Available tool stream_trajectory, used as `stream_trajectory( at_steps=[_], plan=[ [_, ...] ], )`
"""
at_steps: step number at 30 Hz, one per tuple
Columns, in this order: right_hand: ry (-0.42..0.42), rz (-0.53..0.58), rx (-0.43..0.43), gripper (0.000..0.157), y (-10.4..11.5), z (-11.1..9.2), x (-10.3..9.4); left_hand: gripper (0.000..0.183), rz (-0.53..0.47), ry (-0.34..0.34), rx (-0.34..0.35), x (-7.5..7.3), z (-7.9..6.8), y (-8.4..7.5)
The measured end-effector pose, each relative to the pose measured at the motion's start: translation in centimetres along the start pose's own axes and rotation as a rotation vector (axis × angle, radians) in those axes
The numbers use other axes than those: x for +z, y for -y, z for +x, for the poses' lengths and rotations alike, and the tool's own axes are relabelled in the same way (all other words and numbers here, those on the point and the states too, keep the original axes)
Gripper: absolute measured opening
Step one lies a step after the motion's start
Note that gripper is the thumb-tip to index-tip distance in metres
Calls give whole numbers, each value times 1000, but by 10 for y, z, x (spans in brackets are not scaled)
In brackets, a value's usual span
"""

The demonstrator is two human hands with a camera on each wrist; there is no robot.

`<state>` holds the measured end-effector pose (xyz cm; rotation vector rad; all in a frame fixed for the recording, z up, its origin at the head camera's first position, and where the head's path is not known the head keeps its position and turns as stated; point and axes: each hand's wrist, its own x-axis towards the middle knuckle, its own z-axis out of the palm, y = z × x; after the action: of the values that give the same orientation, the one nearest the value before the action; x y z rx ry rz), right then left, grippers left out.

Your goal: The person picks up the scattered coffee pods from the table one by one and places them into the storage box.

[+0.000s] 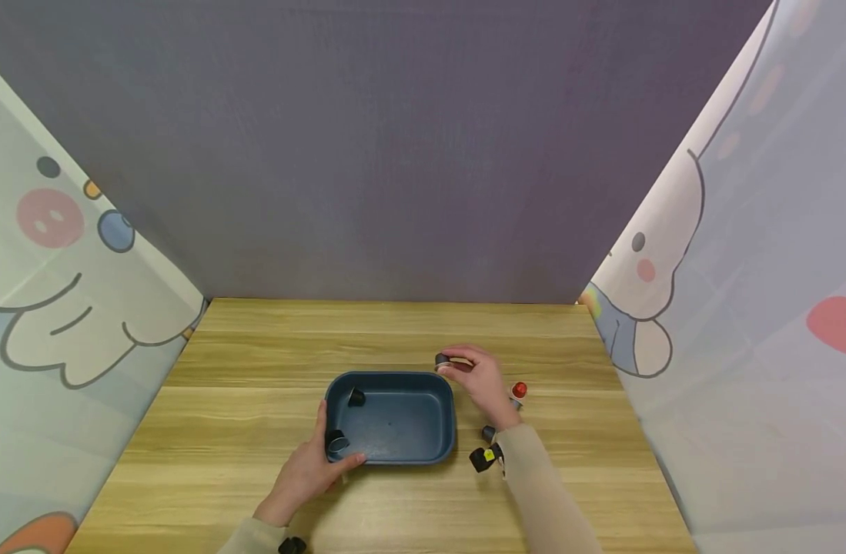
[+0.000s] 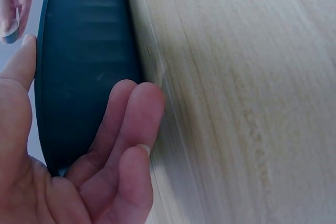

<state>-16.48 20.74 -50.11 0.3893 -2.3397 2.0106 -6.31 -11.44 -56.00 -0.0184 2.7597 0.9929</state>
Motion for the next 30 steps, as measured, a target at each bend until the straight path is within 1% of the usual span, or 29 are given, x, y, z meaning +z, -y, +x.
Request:
stream_trajectory(
  at_steps=[1,5,11,12,16,19,23,26,30],
  plan=[
    [12,13,9,35,-3,2,1,129,0,-1,0,0,0,0],
    [71,23,5,36,-4,8,8,129,7,1,-4,1,0,0],
    [157,-6,3,36,0,14,19,129,18,1,-11,0,1,-1],
    [173,-17,1,36,2,16,21,129,20,0,-10,0,1,-1],
    [237,-74,-20,36,22,18,30,129,19,2,-12,0,1,0],
    [265,-102,-32,35,37,19,38,129,21,3,-12,0,2,2],
    [285,-104,-42,32,40,25,47,129,28,2,-13,1,2,3],
    [296,-91,-50,30,35,31,54,129,25,-1,-14,1,2,4],
    [332,-54,-50,33,14,40,64,129,24,-1,-11,1,3,4]
  ],
)
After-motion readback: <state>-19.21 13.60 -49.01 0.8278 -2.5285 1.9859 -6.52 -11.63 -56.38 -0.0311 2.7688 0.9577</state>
